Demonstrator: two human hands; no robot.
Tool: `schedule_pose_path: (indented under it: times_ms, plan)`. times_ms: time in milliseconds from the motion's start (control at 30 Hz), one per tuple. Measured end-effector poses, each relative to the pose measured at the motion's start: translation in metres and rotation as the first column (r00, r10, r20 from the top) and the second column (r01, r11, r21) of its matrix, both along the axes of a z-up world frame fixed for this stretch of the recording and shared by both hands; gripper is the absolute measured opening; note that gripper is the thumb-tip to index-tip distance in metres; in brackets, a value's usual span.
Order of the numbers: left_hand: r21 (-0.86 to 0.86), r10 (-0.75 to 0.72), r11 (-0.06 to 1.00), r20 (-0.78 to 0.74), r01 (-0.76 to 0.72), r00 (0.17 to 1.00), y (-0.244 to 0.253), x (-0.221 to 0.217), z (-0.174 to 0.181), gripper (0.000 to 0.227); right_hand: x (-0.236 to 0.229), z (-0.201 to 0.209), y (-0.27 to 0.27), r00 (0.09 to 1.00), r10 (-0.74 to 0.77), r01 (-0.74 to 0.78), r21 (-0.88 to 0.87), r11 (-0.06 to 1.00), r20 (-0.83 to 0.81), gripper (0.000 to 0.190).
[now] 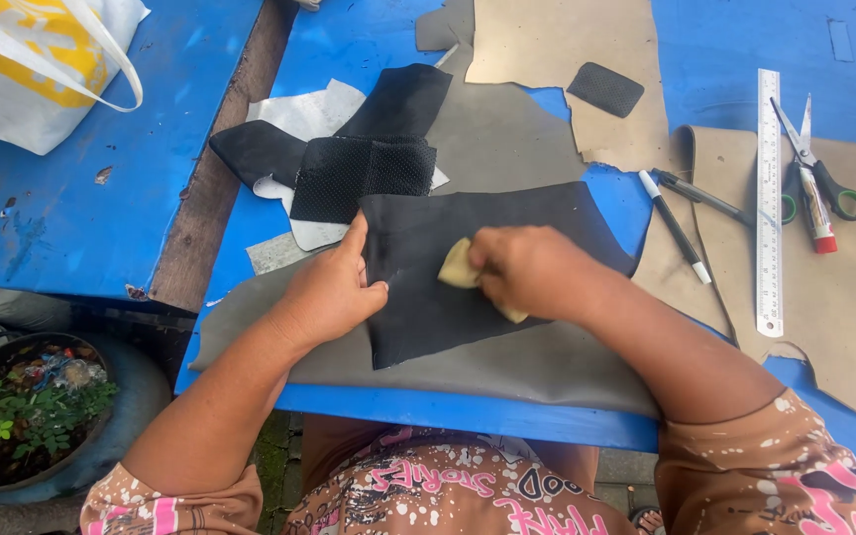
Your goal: Applying glue to leather pieces using a sponge on a workshop table.
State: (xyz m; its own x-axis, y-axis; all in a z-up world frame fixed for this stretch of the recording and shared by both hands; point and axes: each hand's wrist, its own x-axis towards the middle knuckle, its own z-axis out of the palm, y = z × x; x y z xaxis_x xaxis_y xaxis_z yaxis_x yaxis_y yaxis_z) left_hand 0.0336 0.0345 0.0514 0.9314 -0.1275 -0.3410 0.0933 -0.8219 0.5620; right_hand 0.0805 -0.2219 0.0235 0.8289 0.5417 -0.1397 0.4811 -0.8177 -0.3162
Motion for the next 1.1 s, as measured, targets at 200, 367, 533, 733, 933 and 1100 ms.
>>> schedule_pose_path:
  times_ms: [200, 367, 533, 733, 933, 1100]
  plan:
    - [0.060, -0.035, 0.998, -0.010, 0.035, 0.999, 0.005, 0.000, -0.001, 0.091, 0.058, -0.028, -0.058, 0.961, -0.153, 0.206, -0.230, 0.951, 0.230, 0.021]
    - [0.098, -0.069, 0.993, -0.002, 0.068, 0.998, 0.007, 0.003, -0.010, 0.087, 0.108, -0.049, -0.133, 0.888, -0.311, 0.422, -0.333, 0.843, 0.340, 0.028]
    - [0.112, -0.069, 0.991, -0.020, 0.071, 0.997, 0.007, 0.005, -0.014, 0.088, 0.042, 0.026, -0.065, 0.932, -0.289, 0.348, -0.309, 0.885, 0.220, 0.024]
    - [0.072, -0.060, 0.995, -0.022, 0.062, 0.998, 0.007, 0.002, -0.012, 0.087, -0.002, 0.037, -0.014, 0.937, 0.105, -0.148, -0.106, 0.983, -0.334, 0.016]
    - [0.097, -0.060, 0.993, -0.025, 0.062, 0.998, 0.007, 0.003, -0.019, 0.085, 0.050, 0.052, -0.080, 0.964, -0.258, 0.189, -0.521, 0.832, -0.062, 0.040]
    - [0.193, -0.055, 0.979, -0.037, 0.061, 0.998, 0.003, 0.006, -0.025, 0.074, 0.077, 0.021, -0.120, 0.906, -0.356, 0.423, -0.466, 0.777, 0.228, 0.026]
